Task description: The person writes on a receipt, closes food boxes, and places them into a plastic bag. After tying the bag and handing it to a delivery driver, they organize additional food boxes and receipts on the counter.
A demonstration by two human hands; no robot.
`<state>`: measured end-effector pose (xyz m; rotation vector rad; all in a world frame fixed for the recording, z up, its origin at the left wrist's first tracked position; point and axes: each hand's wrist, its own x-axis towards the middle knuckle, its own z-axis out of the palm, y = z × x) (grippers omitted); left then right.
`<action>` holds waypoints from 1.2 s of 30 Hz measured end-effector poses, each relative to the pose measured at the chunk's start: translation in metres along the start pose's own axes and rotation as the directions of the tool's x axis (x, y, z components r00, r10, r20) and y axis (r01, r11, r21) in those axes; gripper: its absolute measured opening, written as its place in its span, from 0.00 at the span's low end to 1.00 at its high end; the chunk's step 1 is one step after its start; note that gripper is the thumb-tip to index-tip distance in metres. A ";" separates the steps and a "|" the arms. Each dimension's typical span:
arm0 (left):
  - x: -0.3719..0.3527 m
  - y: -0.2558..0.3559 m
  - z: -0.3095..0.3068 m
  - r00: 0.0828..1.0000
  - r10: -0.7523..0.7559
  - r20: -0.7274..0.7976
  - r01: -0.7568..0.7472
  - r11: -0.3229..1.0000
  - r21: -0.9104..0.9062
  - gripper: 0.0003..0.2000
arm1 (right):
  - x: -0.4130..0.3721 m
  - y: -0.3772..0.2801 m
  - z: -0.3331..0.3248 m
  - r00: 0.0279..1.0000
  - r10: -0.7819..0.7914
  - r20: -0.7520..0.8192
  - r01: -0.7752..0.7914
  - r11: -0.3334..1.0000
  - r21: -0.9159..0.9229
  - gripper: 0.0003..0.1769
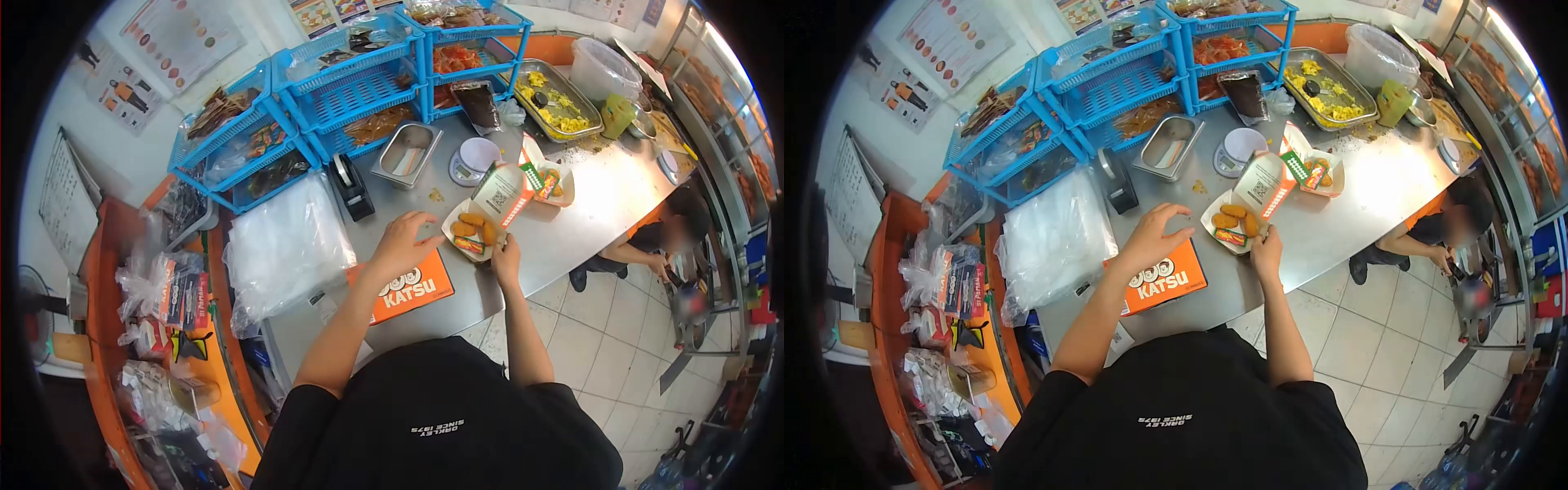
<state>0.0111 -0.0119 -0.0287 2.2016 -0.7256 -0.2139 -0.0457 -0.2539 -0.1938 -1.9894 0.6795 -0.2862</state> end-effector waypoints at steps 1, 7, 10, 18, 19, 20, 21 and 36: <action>-0.003 -0.001 -0.006 1.000 -0.005 -0.011 0.005 1.000 0.005 0.18 | -0.001 -0.017 -0.004 0.997 -0.073 -0.012 0.073 0.997 -0.019 0.15; -0.034 0.002 -0.047 0.950 -0.023 -0.310 -0.021 0.990 -0.137 0.22 | -0.041 -0.139 -0.064 0.979 -0.201 0.022 0.197 0.973 0.124 0.09; -0.046 0.011 -0.060 0.902 -0.077 -0.426 -0.027 0.972 -0.233 0.32 | -0.047 -0.156 -0.056 0.901 -0.397 0.177 0.368 0.913 0.173 0.08; -0.073 0.000 -0.083 0.864 -0.219 -0.453 0.041 0.928 -0.370 0.34 | -0.083 -0.179 0.018 0.649 -0.640 0.411 0.674 0.734 0.078 0.20; -0.076 -0.002 -0.084 0.862 -0.225 -0.453 0.046 0.927 -0.373 0.34 | -0.085 -0.196 0.019 0.648 -0.637 0.417 0.673 0.735 0.079 0.20; -0.079 -0.003 -0.085 0.843 -0.111 -0.526 -0.026 0.969 -0.246 0.32 | -0.089 -0.216 0.018 0.644 -0.708 0.291 0.709 0.695 0.119 0.20; -0.083 -0.004 -0.085 0.813 0.011 -0.582 -0.093 0.990 -0.110 0.30 | -0.092 -0.227 0.017 0.629 -0.761 0.157 0.747 0.648 0.151 0.21; -0.174 -0.051 -0.044 0.814 0.511 -0.275 -0.329 0.797 0.506 0.23 | -0.106 -0.176 -0.006 0.149 -0.843 0.517 0.960 0.249 0.129 0.29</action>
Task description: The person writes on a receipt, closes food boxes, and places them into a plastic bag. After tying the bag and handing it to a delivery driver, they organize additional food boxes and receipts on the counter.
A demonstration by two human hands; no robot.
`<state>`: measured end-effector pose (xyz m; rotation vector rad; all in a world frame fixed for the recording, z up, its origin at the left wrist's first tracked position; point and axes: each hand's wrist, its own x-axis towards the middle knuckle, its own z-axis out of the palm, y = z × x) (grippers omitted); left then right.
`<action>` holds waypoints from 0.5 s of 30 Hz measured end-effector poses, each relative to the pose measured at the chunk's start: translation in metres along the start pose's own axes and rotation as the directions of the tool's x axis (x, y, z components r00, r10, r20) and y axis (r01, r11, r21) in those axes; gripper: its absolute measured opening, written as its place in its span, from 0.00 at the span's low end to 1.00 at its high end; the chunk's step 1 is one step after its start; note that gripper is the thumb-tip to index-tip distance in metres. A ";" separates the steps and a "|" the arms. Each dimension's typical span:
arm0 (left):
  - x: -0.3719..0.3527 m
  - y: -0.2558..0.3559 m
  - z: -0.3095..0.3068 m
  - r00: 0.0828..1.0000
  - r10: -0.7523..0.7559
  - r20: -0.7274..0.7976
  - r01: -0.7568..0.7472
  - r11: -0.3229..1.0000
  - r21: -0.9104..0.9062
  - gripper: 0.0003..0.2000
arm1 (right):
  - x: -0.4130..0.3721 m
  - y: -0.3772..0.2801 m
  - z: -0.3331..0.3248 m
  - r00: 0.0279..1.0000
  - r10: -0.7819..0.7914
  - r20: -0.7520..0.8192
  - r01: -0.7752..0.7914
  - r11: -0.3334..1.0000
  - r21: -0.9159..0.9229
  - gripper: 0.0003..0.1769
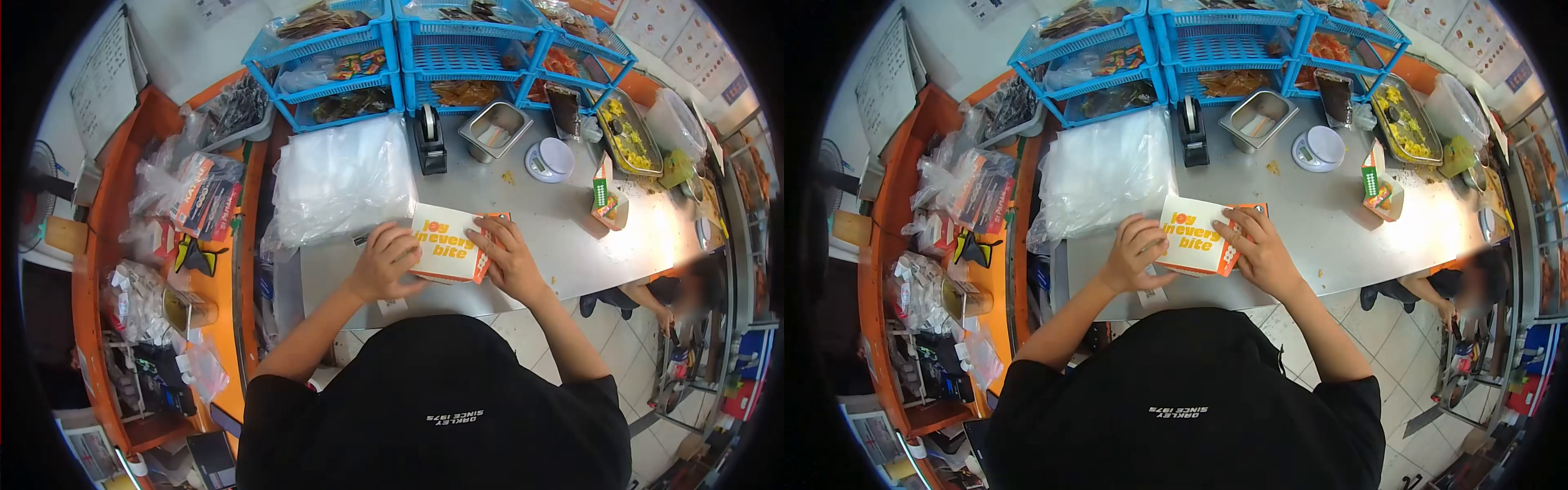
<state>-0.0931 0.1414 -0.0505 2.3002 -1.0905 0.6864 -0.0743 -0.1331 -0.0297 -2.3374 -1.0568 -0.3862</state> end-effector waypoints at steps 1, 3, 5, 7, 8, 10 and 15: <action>0.005 -0.006 0.004 1.000 0.002 -0.002 -0.002 1.000 -0.002 0.23 | -0.001 0.002 0.002 0.999 0.027 -0.018 -0.027 0.999 0.026 0.29; 0.012 -0.016 0.014 0.996 0.071 0.054 -0.065 0.992 -0.109 0.25 | -0.002 0.002 0.001 0.998 0.055 -0.041 -0.053 0.997 0.051 0.29; 0.012 -0.016 0.016 0.996 0.089 -0.010 -0.090 0.992 -0.092 0.24 | -0.003 0.001 -0.006 0.982 0.187 -0.026 -0.178 0.963 0.203 0.32; 0.004 -0.013 0.024 0.992 0.105 -0.069 -0.111 0.990 -0.084 0.24 | -0.007 -0.002 -0.007 0.986 0.167 -0.023 -0.160 0.972 0.169 0.32; -0.007 -0.014 0.032 0.986 0.102 -0.132 -0.111 0.992 -0.061 0.23 | -0.007 -0.004 -0.006 0.991 0.131 -0.019 -0.128 0.982 0.136 0.33; -0.014 -0.012 0.040 0.970 0.081 -0.228 -0.092 0.995 -0.035 0.25 | -0.005 -0.010 -0.007 0.993 0.111 -0.031 -0.108 0.989 0.098 0.33; 0.036 0.008 -0.002 0.990 -0.028 0.137 0.040 0.996 -0.084 0.33 | -0.012 -0.009 -0.005 0.986 0.157 -0.050 -0.153 0.985 0.084 0.35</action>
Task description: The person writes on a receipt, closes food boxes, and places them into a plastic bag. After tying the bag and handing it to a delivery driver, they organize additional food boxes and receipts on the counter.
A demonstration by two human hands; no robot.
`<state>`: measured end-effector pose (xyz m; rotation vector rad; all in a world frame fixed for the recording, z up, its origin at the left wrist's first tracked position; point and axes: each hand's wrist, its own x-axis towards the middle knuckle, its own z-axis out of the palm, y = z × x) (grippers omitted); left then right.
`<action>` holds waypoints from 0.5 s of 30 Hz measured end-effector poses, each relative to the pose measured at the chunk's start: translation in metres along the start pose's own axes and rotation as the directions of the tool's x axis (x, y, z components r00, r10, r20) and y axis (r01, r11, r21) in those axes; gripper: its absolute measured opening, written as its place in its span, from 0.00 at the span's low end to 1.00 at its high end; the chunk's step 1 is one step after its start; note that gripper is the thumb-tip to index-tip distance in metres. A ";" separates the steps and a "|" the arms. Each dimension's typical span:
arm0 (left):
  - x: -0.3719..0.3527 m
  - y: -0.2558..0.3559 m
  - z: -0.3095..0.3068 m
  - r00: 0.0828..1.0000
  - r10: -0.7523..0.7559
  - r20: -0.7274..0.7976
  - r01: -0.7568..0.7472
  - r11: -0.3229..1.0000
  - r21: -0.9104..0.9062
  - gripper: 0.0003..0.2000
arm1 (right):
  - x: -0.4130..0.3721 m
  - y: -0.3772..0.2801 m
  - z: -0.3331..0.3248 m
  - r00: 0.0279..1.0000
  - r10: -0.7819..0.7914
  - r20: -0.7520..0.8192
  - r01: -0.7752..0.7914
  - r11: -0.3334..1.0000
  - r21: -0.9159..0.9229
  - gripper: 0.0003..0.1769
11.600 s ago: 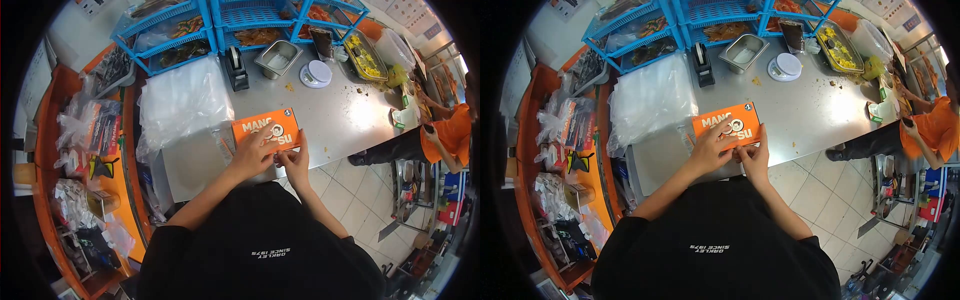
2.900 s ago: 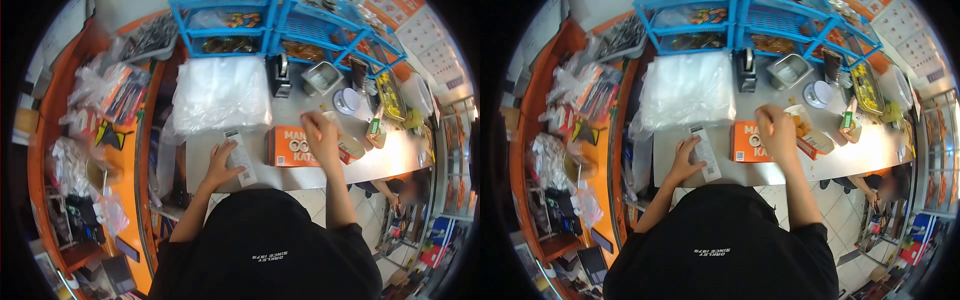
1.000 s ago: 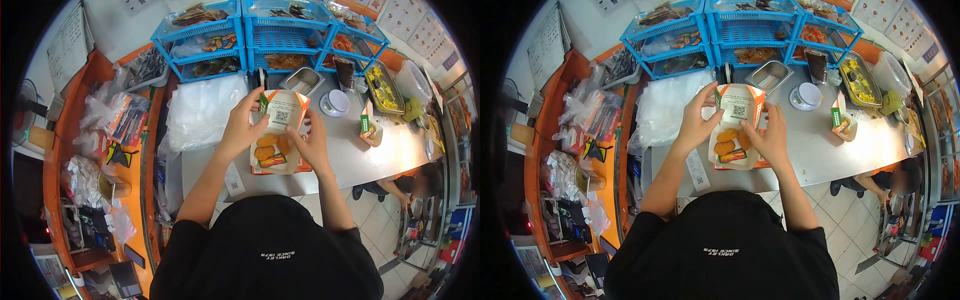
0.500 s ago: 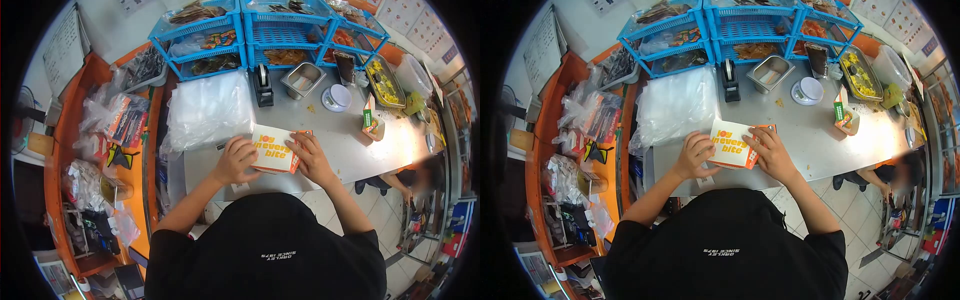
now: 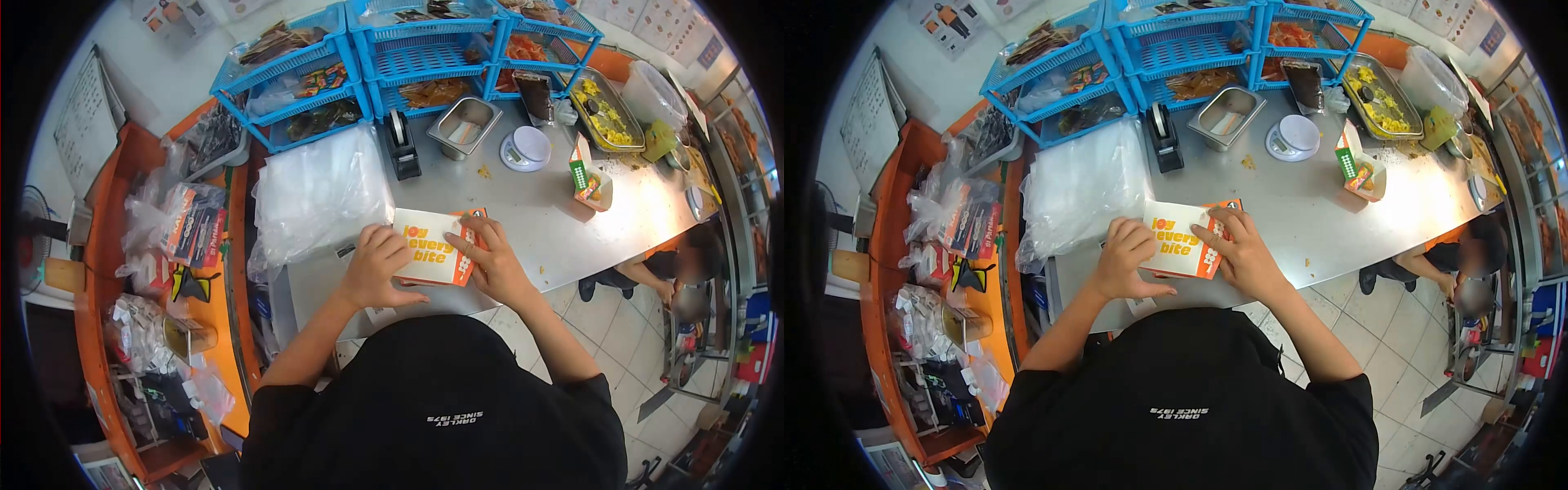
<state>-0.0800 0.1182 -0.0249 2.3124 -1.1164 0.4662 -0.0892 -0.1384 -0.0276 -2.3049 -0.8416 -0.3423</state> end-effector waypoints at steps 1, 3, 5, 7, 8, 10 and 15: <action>0.018 0.006 -0.011 0.980 -0.006 0.200 -0.001 0.999 0.034 0.37 | 0.001 0.000 0.000 1.000 0.001 0.000 -0.001 1.000 0.000 0.35; 0.050 0.009 0.000 0.979 -0.009 0.202 0.014 1.000 -0.022 0.41 | 0.001 -0.001 -0.002 0.999 0.022 -0.024 -0.021 0.999 0.045 0.34; 0.066 0.012 0.011 0.979 -0.005 0.203 0.021 0.997 -0.079 0.46 | -0.002 0.005 -0.001 0.999 0.030 -0.023 -0.029 0.999 0.042 0.36; 0.078 0.010 0.020 0.923 -0.052 0.382 0.097 0.990 -0.101 0.53 | -0.010 0.018 0.001 0.999 0.037 -0.035 -0.036 0.999 0.028 0.37; 0.080 0.009 0.021 0.924 -0.044 0.379 0.088 0.991 -0.101 0.53 | -0.022 0.026 0.005 0.965 0.262 0.005 -0.234 0.855 0.462 0.41; 0.077 0.012 0.022 0.917 -0.095 0.387 0.133 0.988 -0.072 0.53 | -0.033 0.023 0.003 0.890 0.433 0.140 -0.366 0.497 0.787 0.45; 0.076 0.023 0.036 0.963 -0.133 0.236 0.149 0.988 -0.049 0.44 | -0.028 -0.005 0.041 0.855 0.498 -0.145 -0.362 0.774 0.520 0.54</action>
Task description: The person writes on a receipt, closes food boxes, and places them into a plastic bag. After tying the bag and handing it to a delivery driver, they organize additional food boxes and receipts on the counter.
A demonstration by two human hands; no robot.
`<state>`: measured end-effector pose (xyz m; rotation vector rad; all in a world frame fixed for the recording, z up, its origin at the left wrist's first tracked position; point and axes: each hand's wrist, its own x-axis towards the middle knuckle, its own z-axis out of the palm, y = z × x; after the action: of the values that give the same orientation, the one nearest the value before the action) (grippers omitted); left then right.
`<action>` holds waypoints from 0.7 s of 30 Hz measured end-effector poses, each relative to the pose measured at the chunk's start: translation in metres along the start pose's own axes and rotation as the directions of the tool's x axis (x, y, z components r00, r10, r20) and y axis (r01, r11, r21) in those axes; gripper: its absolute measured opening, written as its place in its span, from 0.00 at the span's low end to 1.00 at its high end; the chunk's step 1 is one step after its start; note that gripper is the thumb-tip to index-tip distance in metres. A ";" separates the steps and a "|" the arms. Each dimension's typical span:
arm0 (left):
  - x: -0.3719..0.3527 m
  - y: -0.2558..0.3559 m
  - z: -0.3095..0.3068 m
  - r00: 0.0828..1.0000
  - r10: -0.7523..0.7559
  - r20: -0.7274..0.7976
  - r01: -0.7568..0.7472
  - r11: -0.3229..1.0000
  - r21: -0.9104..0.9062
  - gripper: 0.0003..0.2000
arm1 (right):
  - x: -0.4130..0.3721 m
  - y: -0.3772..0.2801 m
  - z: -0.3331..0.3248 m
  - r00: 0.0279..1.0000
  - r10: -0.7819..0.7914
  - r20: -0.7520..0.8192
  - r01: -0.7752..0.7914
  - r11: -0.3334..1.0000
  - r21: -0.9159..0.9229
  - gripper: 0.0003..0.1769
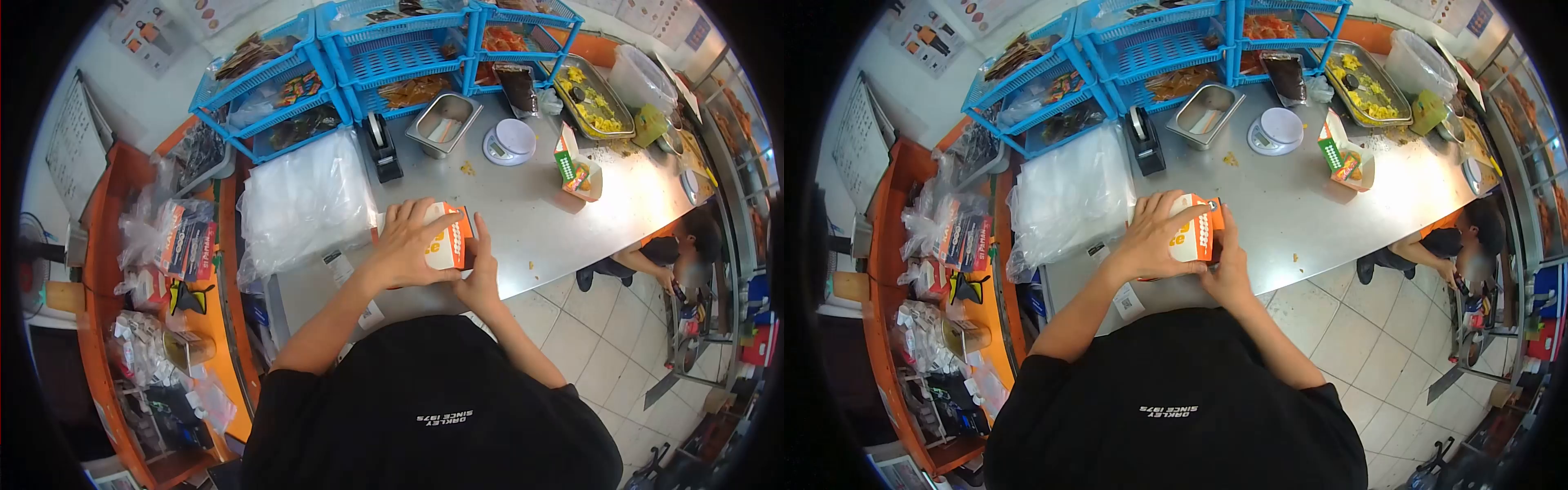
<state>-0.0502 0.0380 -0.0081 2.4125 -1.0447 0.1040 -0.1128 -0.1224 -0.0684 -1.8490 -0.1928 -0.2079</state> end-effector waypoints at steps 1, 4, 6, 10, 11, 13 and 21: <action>0.001 0.002 0.002 0.999 -0.039 -0.002 0.039 0.999 0.006 0.42 | 0.001 0.000 0.007 0.993 0.024 -0.112 -0.024 1.000 0.004 0.54; 0.003 0.002 0.005 0.998 -0.066 -0.003 0.066 0.997 0.036 0.40 | 0.005 -0.002 0.002 0.994 0.032 -0.106 -0.028 0.999 0.035 0.51; 0.002 0.004 0.006 0.998 -0.062 0.001 0.062 0.997 0.054 0.39 | 0.006 0.000 -0.023 0.993 0.119 -0.021 -0.115 0.986 0.124 0.47; 0.007 0.008 0.008 0.983 -0.135 0.123 0.111 0.977 0.184 0.42 | 0.033 -0.020 -0.050 0.971 0.119 0.206 -0.109 0.992 -0.060 0.27; 0.006 0.007 0.010 0.982 -0.145 0.120 0.122 0.976 0.179 0.44 | 0.037 -0.029 -0.042 0.990 0.108 0.088 -0.100 0.991 -0.091 0.20; -0.003 0.001 0.003 0.993 -0.111 0.033 0.112 0.993 -0.027 0.47 | 0.037 -0.022 -0.018 0.986 0.149 0.072 -0.147 0.989 -0.028 0.19; -0.084 -0.041 0.021 0.953 -0.265 -0.146 0.186 0.894 -0.407 0.54 | 0.049 -0.016 -0.001 0.957 0.143 0.253 -0.161 0.986 0.051 0.17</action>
<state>-0.0830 0.1080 -0.0656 2.0894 -0.6169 0.0484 -0.0689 -0.1181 -0.0415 -1.8063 -0.2273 0.1379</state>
